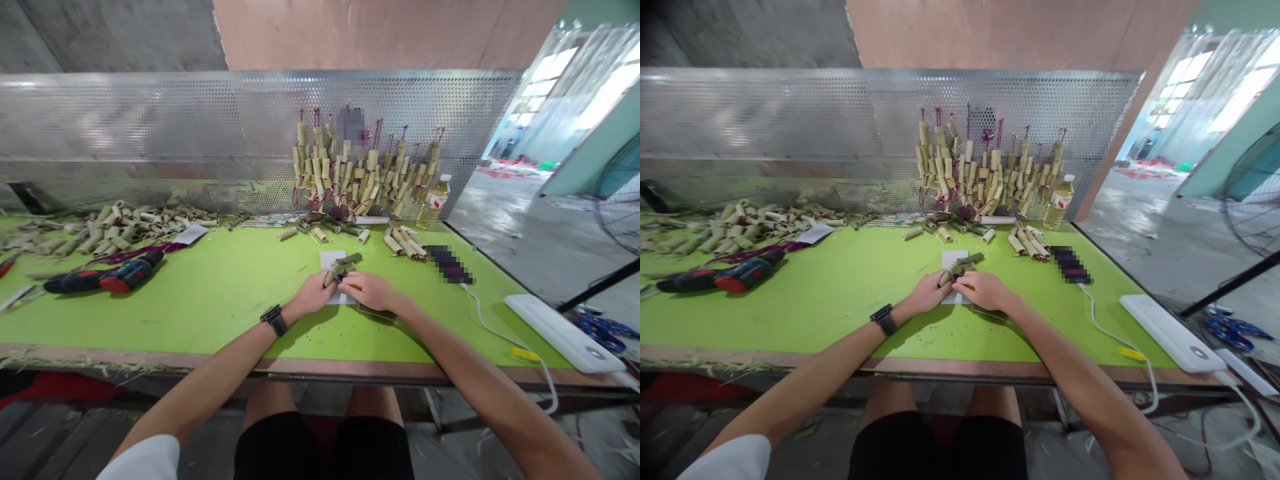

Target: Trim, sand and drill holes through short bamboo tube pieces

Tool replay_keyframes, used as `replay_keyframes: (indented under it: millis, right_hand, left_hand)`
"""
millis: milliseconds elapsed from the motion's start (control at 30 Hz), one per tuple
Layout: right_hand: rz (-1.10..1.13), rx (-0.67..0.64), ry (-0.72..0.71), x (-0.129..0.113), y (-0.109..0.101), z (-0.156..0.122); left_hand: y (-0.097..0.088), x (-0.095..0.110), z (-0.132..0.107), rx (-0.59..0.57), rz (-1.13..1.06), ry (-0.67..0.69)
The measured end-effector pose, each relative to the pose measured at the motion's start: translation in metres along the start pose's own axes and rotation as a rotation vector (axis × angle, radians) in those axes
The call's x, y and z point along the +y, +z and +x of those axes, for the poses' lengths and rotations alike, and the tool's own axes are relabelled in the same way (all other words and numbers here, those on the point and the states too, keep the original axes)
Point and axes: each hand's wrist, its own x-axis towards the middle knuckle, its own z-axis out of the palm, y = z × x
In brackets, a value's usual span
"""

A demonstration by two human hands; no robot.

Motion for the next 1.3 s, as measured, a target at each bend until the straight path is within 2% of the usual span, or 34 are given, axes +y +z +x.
replay_keyframes:
  millis: [1300]
  right_hand:
    - [0.055, -0.028, 0.019, -0.0043, -0.0043, -0.0013]
  left_hand:
    - [-0.0027, 0.0046, -0.0017, -0.018, 0.007, 0.005]
